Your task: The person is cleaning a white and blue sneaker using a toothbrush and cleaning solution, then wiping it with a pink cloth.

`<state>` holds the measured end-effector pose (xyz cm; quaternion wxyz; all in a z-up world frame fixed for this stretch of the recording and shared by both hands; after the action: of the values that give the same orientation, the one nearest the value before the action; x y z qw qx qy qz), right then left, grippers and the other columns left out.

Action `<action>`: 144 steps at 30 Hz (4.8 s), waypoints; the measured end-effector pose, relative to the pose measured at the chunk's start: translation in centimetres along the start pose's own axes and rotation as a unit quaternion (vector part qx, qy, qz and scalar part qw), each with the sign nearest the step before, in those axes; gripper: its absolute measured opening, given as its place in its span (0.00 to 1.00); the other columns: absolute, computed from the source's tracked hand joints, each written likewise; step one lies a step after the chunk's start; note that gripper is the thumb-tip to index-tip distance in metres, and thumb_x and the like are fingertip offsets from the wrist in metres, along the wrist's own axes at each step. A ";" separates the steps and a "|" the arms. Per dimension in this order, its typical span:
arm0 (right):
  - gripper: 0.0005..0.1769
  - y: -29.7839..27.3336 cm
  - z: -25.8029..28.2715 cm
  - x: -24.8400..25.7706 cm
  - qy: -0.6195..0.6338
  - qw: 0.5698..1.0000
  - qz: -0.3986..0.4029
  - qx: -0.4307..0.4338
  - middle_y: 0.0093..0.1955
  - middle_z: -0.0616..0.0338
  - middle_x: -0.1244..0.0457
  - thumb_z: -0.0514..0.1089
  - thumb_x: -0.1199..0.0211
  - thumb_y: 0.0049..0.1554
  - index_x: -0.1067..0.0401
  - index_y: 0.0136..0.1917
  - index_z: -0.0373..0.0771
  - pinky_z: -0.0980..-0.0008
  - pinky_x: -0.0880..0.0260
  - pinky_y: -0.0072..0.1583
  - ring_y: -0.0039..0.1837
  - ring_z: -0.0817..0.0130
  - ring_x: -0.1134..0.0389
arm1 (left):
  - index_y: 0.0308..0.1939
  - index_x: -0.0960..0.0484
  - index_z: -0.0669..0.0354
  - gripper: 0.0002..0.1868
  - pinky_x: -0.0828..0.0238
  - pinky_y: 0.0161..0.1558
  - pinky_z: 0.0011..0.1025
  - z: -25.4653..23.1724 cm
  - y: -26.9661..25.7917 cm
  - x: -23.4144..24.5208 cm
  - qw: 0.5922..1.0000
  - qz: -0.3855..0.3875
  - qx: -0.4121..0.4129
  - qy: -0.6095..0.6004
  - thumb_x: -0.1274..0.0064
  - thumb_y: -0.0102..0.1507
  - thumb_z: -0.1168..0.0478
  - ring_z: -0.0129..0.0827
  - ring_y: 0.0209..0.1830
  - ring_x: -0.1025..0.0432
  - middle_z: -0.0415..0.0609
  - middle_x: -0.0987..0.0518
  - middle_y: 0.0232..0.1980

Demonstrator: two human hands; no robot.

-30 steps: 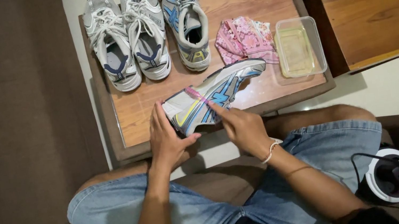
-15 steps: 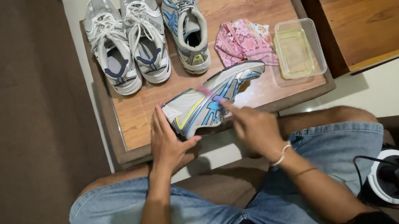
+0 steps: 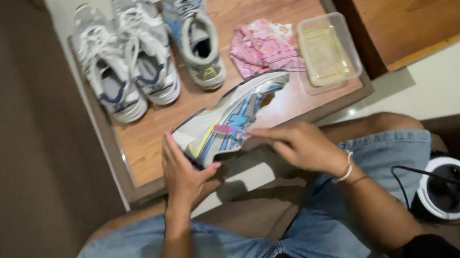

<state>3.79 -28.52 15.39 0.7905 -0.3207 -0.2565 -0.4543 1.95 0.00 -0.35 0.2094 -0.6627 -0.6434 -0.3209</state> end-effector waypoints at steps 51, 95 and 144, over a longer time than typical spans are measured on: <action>0.27 0.3 -10.2 -4.4 -0.081 0.938 -0.335 0.050 0.45 0.52 0.28 0.35 0.39 0.57 0.26 0.69 0.49 0.58 0.26 0.51 0.49 0.54 0.26 | 0.78 0.62 0.75 0.76 0.48 0.69 0.61 -1.0 0.2 0.0 1.000 -0.022 -0.010 0.013 0.40 0.48 0.25 0.69 0.74 0.46 0.75 0.47 0.75; 0.11 1.0 -10.0 -5.8 -0.045 0.932 -0.348 0.090 0.43 0.48 0.28 0.33 0.35 0.52 0.20 0.50 0.38 0.59 0.25 0.50 0.48 0.51 0.26 | 0.78 0.62 0.74 0.76 0.48 0.68 0.63 -1.4 0.5 0.2 1.000 -0.010 0.007 -0.001 0.42 0.48 0.24 0.72 0.72 0.45 0.77 0.47 0.74; 0.27 0.1 -8.7 -5.7 -0.059 0.949 -0.300 0.074 0.43 0.61 0.28 0.37 0.40 0.58 0.27 0.70 0.55 0.64 0.26 0.49 0.47 0.61 0.26 | 0.78 0.61 0.74 0.76 0.48 0.68 0.63 -1.4 -0.2 0.7 1.000 -0.013 0.007 0.006 0.40 0.47 0.25 0.73 0.73 0.46 0.78 0.48 0.75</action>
<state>2.30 -31.75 5.58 0.6227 -0.1957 -0.4202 -0.6304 1.51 -0.45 1.08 0.2142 -0.6507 -0.6530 -0.3230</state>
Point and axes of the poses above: each hand's wrist, its own y-axis towards the middle knuckle, its own x-axis out of the back of the hand, z = x × y, the point moved 2 cm from there along y, towards the middle knuckle
